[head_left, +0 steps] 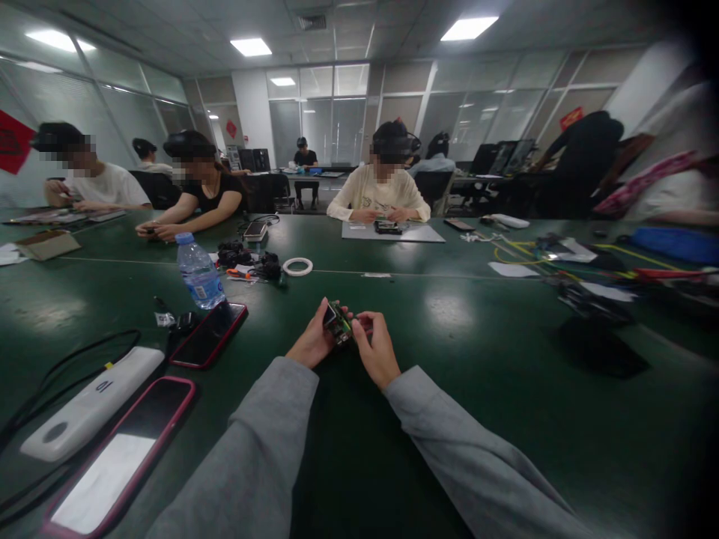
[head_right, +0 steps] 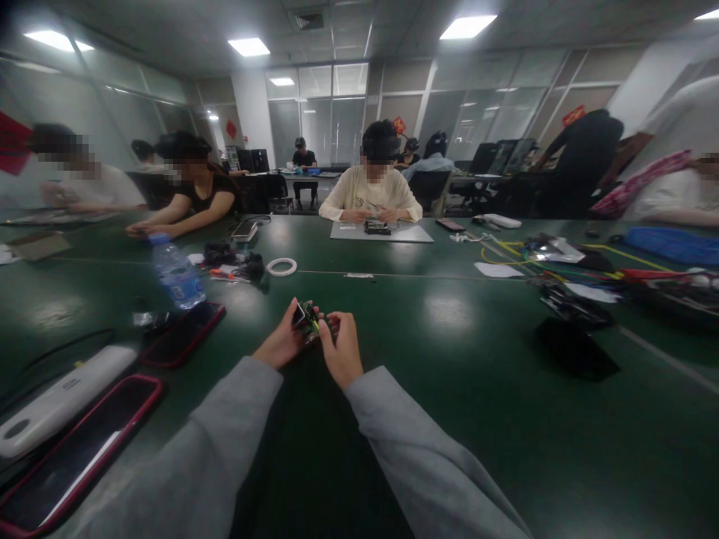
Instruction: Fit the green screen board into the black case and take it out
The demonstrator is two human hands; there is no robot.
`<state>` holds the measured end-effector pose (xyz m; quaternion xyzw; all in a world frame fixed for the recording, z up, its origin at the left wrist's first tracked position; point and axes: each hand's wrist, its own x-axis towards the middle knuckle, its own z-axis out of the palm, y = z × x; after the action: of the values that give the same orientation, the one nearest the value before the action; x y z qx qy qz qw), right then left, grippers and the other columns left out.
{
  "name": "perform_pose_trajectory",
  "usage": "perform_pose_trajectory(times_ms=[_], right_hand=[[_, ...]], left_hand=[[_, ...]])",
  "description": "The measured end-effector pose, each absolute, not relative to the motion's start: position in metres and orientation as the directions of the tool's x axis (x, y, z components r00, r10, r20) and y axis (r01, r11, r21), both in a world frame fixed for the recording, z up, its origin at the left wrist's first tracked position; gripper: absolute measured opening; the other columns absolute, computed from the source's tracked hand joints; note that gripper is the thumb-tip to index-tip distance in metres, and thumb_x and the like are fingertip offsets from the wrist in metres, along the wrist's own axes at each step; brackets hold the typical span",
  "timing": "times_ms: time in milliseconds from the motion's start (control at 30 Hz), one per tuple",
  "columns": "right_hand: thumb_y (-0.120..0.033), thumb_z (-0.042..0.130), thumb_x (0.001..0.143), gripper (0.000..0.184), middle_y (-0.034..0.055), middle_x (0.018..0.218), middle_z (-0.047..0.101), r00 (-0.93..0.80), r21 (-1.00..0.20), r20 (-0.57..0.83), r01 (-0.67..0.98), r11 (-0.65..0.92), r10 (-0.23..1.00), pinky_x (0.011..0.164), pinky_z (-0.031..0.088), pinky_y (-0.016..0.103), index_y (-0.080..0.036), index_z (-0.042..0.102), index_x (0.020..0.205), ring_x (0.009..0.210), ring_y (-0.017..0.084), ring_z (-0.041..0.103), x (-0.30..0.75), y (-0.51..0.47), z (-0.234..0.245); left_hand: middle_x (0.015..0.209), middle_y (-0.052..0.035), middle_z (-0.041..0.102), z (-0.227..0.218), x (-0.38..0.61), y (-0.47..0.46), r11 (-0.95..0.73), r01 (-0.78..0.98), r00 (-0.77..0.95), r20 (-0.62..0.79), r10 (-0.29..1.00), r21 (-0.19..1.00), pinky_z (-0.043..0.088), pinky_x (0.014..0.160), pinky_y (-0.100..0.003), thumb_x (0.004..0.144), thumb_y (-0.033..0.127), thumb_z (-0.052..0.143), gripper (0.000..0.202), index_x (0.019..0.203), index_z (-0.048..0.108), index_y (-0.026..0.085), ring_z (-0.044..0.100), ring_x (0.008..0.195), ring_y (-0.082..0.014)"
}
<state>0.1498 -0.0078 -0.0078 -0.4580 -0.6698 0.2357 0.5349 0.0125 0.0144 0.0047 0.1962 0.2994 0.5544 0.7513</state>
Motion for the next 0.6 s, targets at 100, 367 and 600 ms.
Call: perform_pose_trajectory(times_ms=[100,367,600], right_hand=[[-0.064,0.045,0.083,0.048,0.0051,0.092,0.057,-0.056,-0.965,0.229,0.116,0.234,0.972,0.074,0.045,0.027,-0.017,0.051,0.094,0.084,0.016,0.054,0.152,0.001,-0.011],[-0.058,0.068,0.069,0.049,0.0016,0.087,0.057,-0.293,-0.946,-0.126,-0.253,-0.204,0.948,0.064,0.048,0.023,-0.016,0.051,0.089,0.077,0.012,0.055,0.147,0.0,0.003],[-0.044,0.055,0.087,0.029,0.0022,0.082,0.059,-0.466,-0.79,-0.32,-0.35,-0.504,0.825,0.05,0.043,0.018,-0.019,0.055,0.101,0.064,0.01,0.055,0.155,-0.002,0.019]], left_hand=[[0.101,-0.0085,0.066,0.009,0.012,0.009,0.33,-0.694,0.235,-0.232,0.944,0.64,0.051,0.081,-0.031,0.077,0.052,0.059,0.041,0.099,0.062,0.017,0.064,0.093,-0.0191],[0.104,-0.0104,0.067,0.008,0.009,0.009,0.367,-0.651,0.299,-0.22,0.929,0.665,0.05,0.085,-0.034,0.079,0.059,0.051,0.049,0.095,0.064,0.015,0.063,0.097,-0.0215],[0.116,-0.0123,0.062,0.006,0.014,0.008,0.349,-0.642,0.397,-0.094,0.913,0.682,0.044,0.093,-0.033,0.082,0.057,0.049,0.052,0.108,0.061,0.014,0.058,0.106,-0.0218]])
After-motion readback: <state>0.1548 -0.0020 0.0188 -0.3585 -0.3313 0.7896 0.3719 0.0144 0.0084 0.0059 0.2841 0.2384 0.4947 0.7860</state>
